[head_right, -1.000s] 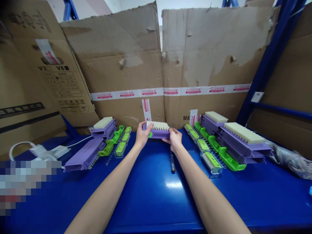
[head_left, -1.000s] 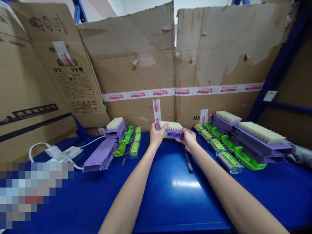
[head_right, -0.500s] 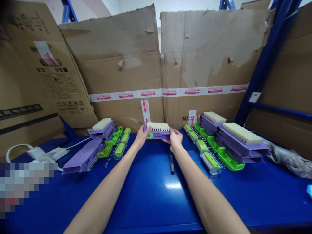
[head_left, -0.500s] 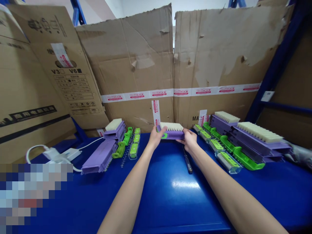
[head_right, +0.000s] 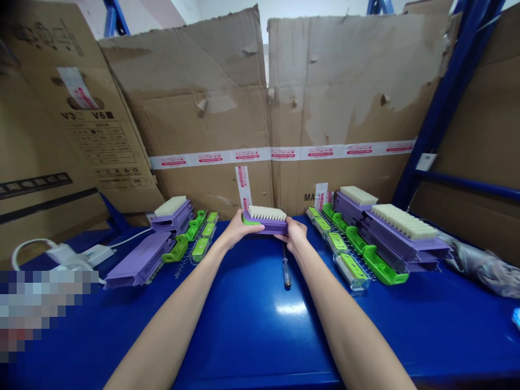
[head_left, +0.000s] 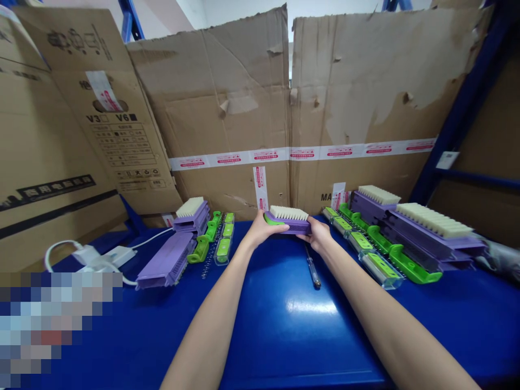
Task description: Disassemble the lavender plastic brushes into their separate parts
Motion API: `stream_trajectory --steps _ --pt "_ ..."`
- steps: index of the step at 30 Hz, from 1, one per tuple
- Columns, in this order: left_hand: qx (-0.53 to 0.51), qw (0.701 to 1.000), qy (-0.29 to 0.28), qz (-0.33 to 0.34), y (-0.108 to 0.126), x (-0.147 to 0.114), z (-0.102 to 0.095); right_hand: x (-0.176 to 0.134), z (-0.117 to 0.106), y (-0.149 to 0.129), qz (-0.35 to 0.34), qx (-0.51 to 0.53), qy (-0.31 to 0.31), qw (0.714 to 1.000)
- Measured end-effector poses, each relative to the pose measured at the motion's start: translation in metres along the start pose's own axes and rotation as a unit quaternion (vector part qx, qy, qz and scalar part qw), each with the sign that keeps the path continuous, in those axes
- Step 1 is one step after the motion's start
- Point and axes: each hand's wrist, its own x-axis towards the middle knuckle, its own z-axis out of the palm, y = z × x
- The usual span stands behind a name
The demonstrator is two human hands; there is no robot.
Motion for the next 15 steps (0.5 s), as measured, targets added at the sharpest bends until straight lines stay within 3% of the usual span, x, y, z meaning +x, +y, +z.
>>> stream_trajectory --steps 2,7,15 --pt "-0.016 0.999 -0.027 -0.009 0.002 -0.001 -0.001 0.000 -0.001 0.000 0.006 -0.005 -0.004 1.000" --pt "-0.010 0.996 0.057 -0.064 0.001 -0.003 -0.004 0.003 -0.002 0.000 0.028 -0.003 -0.027 0.999" --pt "0.032 0.996 0.076 -0.027 0.003 0.001 0.001 0.011 -0.005 -0.001 0.028 0.009 -0.044 0.999"
